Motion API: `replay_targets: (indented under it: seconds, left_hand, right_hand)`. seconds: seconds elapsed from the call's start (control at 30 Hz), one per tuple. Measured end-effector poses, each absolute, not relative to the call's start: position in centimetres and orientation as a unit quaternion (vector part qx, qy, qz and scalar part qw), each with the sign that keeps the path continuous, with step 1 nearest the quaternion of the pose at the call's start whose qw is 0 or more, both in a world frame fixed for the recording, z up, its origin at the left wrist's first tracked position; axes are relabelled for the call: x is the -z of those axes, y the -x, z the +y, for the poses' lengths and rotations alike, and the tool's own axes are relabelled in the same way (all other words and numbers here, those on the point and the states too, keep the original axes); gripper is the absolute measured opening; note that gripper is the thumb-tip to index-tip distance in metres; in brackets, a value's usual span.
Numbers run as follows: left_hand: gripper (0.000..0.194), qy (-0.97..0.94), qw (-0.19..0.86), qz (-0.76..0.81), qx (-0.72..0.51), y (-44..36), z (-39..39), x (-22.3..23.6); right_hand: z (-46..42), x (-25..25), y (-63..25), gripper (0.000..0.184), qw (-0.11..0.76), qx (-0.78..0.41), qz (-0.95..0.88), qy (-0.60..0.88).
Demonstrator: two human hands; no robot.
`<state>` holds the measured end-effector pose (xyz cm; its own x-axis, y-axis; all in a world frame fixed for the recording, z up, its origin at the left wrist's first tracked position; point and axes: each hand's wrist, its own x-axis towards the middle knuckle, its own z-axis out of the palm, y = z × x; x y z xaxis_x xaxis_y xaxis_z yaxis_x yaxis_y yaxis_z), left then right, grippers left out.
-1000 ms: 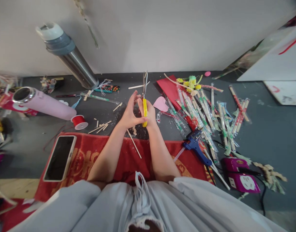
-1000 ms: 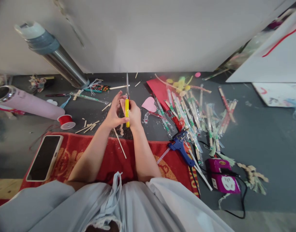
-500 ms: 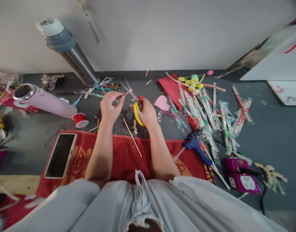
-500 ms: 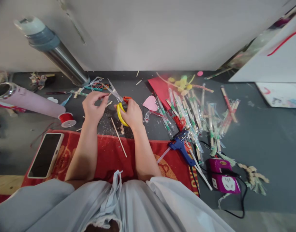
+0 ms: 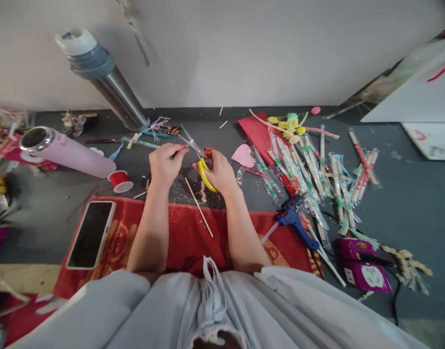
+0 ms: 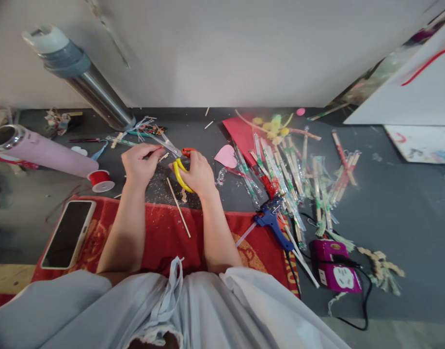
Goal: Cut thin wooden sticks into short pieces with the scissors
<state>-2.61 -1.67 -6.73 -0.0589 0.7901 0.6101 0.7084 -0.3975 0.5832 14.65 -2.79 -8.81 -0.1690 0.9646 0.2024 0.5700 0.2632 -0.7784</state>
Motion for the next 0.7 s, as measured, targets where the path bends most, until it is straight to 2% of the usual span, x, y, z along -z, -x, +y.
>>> replay_targets:
  seconds: [0.2, 0.37, 0.7]
  left_hand:
    - [0.015, -0.648, 0.127, 0.575, -0.483, 2.54, -1.76, 6.75]
    - [0.034, -0.593, 0.221, 0.579, -0.513, 2.38, -1.72, 6.87]
    - [0.037, -0.591, 0.255, 0.578, -0.502, 2.51, -1.78, 6.4]
  right_hand:
    - [-2.84, 8.73, -14.9, 0.056, 0.372, -0.308, -0.71, 0.513]
    - [-2.84, 8.84, -14.93, 0.054, 0.371, -0.305, -0.718, 0.504]
    - [-2.81, 8.82, -14.89, 0.051, 0.375, -0.325, -0.716, 0.491]
